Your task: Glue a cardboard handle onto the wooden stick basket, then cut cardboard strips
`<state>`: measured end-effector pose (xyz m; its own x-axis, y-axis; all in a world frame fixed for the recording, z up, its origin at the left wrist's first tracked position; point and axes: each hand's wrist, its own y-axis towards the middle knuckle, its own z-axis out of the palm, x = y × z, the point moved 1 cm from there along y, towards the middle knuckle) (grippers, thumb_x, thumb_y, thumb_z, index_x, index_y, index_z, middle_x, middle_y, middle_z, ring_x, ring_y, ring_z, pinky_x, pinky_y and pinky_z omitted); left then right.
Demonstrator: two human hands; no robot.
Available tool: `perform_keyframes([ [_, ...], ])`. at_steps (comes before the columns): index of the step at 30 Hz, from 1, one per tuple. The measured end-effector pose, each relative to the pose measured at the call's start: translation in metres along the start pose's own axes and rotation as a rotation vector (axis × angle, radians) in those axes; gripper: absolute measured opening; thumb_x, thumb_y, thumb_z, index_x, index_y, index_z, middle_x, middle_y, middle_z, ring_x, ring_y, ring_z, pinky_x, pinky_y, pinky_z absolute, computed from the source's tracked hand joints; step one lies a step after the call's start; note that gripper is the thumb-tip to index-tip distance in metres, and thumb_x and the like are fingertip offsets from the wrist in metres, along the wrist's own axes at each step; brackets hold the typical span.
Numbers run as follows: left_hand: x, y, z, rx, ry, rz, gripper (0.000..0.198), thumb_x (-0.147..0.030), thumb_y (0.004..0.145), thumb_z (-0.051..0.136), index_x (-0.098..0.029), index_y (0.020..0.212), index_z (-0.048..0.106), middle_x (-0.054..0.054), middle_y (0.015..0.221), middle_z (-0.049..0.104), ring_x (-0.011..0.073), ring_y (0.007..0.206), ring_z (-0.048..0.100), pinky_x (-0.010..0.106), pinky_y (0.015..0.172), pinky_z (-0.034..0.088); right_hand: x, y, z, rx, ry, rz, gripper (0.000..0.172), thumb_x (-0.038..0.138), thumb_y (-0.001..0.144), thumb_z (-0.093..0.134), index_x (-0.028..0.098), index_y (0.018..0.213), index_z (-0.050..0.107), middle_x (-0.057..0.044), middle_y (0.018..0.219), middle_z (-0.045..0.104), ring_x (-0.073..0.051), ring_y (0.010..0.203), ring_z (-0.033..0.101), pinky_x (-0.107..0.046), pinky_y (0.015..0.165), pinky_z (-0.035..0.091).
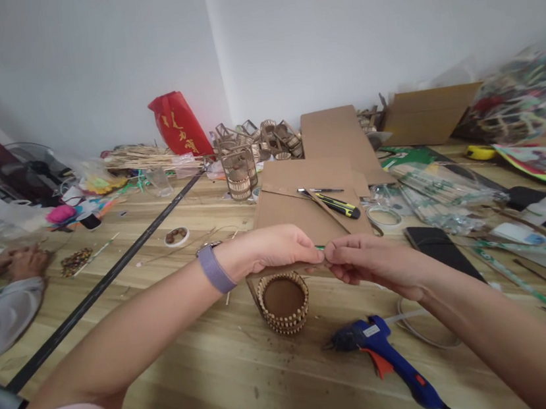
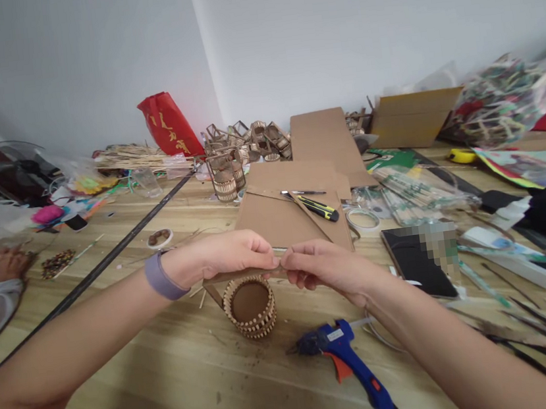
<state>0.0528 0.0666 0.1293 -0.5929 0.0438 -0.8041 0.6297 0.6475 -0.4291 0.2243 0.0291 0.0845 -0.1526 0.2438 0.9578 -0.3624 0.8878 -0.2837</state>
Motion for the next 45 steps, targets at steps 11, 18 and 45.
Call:
perform_keyframes([
  [11, 0.009, 0.003, -0.004, -0.008, -0.048, 0.004, 0.025, -0.031, 0.075, 0.063, -0.017, 0.057, 0.055, -0.007, 0.049, 0.043, 0.0086, 0.048, 0.033, 0.025, 0.051, 0.022, 0.007, 0.000, 0.000, -0.046, -0.088, 0.012, 0.025, 0.041, 0.061, 0.070, 0.020, 0.058, 0.059, 0.003, 0.056, 0.054, -0.010, 0.055, 0.045, -0.026, 0.055, 0.032],
  [18, 0.012, 0.004, -0.005, 0.035, -0.079, 0.024, 0.025, -0.033, 0.074, 0.064, -0.016, 0.059, 0.055, -0.007, 0.052, 0.044, 0.0087, 0.052, 0.034, 0.025, 0.054, 0.023, 0.010, 0.001, -0.001, 0.011, -0.106, 0.031, 0.026, 0.041, 0.064, 0.072, 0.019, 0.059, 0.058, 0.003, 0.059, 0.056, -0.009, 0.056, 0.045, -0.025, 0.056, 0.033],
  [45, 0.015, 0.003, 0.002, 0.004, -0.262, 0.049, 0.023, -0.027, 0.071, 0.074, -0.013, 0.057, 0.061, -0.004, 0.053, 0.055, 0.0070, 0.053, 0.044, 0.021, 0.056, 0.033, -0.017, 0.012, -0.001, 0.174, 0.300, 0.110, 0.044, 0.047, 0.054, 0.090, 0.014, 0.071, 0.066, 0.002, 0.062, 0.062, -0.008, 0.058, 0.051, -0.023, 0.058, 0.034],
])
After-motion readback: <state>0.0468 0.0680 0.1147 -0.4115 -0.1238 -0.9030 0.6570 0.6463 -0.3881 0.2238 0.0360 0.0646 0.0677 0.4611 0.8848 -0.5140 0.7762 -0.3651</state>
